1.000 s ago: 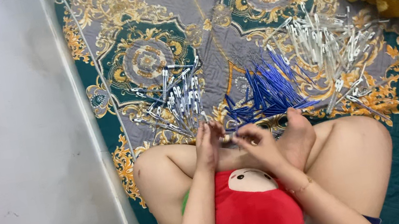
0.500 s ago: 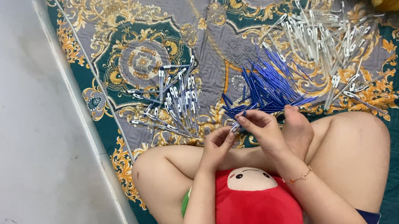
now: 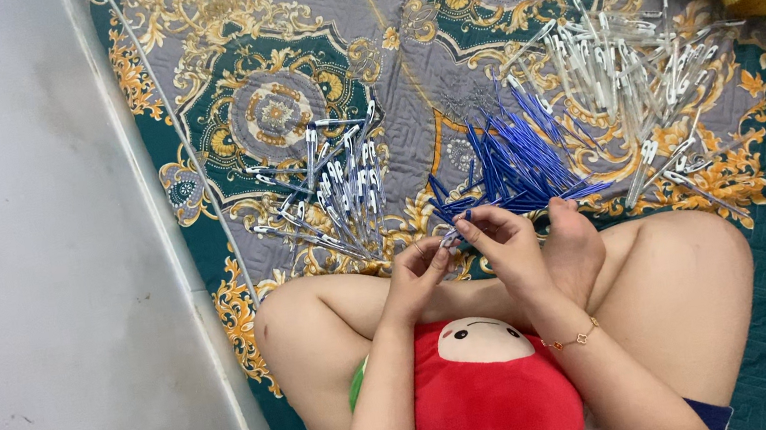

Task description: The person assembles pens by inserting ink refills into white plastic bodies while sitting on the floor.

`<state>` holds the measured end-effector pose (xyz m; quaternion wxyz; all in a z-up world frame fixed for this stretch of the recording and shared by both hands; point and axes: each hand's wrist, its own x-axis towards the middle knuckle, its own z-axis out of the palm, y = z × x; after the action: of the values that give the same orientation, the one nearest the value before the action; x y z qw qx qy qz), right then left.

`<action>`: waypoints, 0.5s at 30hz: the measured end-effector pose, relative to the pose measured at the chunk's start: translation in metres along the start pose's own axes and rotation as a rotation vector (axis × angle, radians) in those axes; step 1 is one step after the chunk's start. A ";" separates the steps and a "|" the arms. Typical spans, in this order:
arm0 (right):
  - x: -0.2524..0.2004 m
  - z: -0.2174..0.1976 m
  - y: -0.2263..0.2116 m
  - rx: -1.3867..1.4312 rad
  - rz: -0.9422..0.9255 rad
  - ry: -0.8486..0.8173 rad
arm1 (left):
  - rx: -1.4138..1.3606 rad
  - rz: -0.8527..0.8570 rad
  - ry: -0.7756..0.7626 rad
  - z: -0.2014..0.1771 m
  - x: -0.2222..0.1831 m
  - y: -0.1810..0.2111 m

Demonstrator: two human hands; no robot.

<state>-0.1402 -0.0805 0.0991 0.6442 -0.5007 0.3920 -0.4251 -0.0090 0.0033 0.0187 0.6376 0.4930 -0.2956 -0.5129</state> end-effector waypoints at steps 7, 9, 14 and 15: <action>0.000 0.000 -0.003 -0.014 -0.006 -0.001 | 0.016 0.000 -0.005 0.000 -0.001 0.005; 0.002 -0.001 -0.002 -0.026 0.006 0.020 | 0.019 -0.006 -0.015 0.001 -0.001 0.008; 0.003 -0.002 -0.003 -0.032 0.001 0.020 | 0.001 0.009 -0.018 -0.001 0.000 0.003; 0.003 -0.002 -0.004 -0.038 -0.002 0.013 | 0.008 0.016 -0.020 -0.001 0.000 0.004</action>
<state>-0.1419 -0.0841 0.1024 0.6316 -0.5104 0.4035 -0.4216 -0.0069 0.0038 0.0225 0.6367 0.4878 -0.3079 -0.5117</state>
